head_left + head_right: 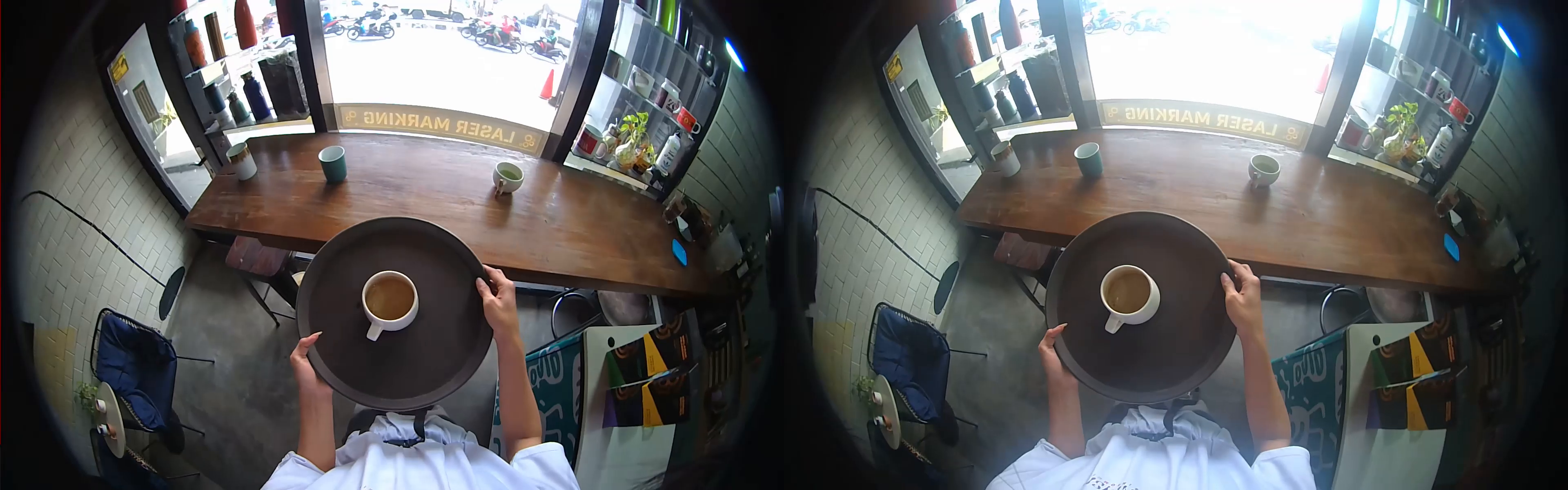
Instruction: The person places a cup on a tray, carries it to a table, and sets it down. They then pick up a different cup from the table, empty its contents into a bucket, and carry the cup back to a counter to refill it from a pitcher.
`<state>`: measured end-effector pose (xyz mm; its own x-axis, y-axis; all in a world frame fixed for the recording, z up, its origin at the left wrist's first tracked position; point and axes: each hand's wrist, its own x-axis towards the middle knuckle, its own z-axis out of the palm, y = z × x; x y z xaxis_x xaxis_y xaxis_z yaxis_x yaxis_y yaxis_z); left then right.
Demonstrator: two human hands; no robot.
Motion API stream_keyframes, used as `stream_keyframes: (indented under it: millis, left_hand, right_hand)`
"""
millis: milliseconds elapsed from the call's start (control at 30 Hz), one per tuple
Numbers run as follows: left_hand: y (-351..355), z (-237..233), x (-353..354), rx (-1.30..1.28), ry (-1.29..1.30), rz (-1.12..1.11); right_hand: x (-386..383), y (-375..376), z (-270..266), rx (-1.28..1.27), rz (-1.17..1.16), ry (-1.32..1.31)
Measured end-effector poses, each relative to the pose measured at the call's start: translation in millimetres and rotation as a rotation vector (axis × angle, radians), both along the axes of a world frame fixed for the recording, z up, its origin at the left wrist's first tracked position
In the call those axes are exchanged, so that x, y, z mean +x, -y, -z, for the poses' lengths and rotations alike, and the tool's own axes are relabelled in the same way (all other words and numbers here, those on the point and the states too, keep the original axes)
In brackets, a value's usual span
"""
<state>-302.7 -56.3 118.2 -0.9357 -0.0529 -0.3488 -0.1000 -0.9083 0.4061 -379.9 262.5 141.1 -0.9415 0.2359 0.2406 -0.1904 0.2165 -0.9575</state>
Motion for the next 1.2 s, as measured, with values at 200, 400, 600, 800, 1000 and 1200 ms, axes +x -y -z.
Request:
stream_keyframes:
  millis: [200,400,600,800,1000,1200]
  left_hand:
    - [-1,4,-57,-0.073,0.065,-0.059]
    - [-2,-5,-81,-0.132,0.134,-0.046]
    - [-2,-12,-88,-0.101,0.227,-0.043]
    - [-9,-10,-89,-0.061,0.227,-0.08]
    - [-31,-8,-79,-0.061,0.234,-0.151]
    - [-55,-6,-71,-0.085,0.191,-0.216]
  right_hand:
    - [-66,-1,1,0.399,0.088,-0.026]
    - [-95,-9,-2,0.691,0.085,-0.043]
    - [-135,-44,-38,0.628,0.183,0.044]
    - [-212,-104,-69,0.847,0.383,0.138]
    - [-257,-126,-64,0.933,0.071,0.475]
    - [-249,-154,-70,0.966,-0.062,0.401]
